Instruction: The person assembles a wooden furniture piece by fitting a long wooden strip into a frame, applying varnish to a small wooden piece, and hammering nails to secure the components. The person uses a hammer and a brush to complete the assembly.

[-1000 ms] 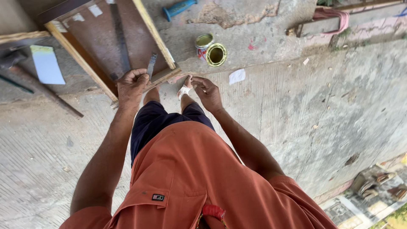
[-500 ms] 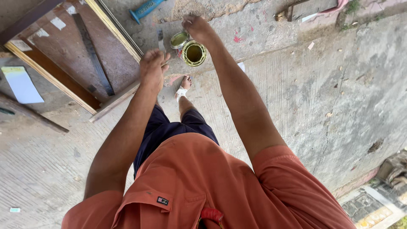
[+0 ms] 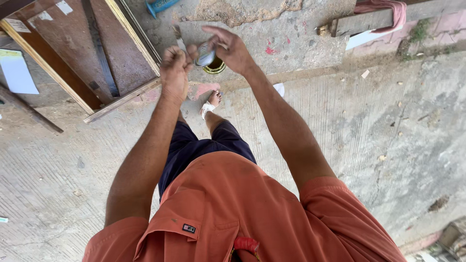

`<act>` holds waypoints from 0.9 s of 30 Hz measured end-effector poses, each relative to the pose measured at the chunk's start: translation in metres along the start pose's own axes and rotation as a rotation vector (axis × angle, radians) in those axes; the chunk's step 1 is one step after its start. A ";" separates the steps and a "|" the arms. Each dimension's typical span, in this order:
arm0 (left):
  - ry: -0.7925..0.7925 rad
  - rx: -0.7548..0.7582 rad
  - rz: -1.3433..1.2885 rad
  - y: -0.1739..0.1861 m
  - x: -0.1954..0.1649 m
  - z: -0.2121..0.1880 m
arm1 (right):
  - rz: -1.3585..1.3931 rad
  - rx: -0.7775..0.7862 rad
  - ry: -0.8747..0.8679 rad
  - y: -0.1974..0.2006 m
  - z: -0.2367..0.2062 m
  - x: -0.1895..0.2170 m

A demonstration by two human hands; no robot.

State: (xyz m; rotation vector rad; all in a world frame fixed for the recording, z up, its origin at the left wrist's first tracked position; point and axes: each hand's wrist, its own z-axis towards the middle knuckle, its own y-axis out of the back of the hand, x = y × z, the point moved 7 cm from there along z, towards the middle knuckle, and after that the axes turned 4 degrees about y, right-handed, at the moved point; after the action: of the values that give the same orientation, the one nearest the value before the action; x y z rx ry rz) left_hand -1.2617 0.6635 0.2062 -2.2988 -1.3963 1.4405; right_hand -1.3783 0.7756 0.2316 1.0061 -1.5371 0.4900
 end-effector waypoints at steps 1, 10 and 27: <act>0.005 0.033 -0.028 -0.004 0.004 -0.005 | -0.046 -0.022 0.065 0.001 -0.010 -0.002; -0.098 -0.072 0.151 -0.009 0.034 -0.015 | -0.149 -0.221 -0.094 0.005 -0.050 -0.038; -0.270 -0.247 0.635 -0.033 -0.007 -0.021 | 0.274 -0.225 0.050 -0.015 -0.033 -0.058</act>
State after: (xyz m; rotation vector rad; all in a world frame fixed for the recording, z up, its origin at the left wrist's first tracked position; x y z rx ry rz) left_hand -1.2683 0.6848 0.2392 -2.9805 -0.9690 1.8860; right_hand -1.3491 0.8117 0.1817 0.6101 -1.6520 0.5148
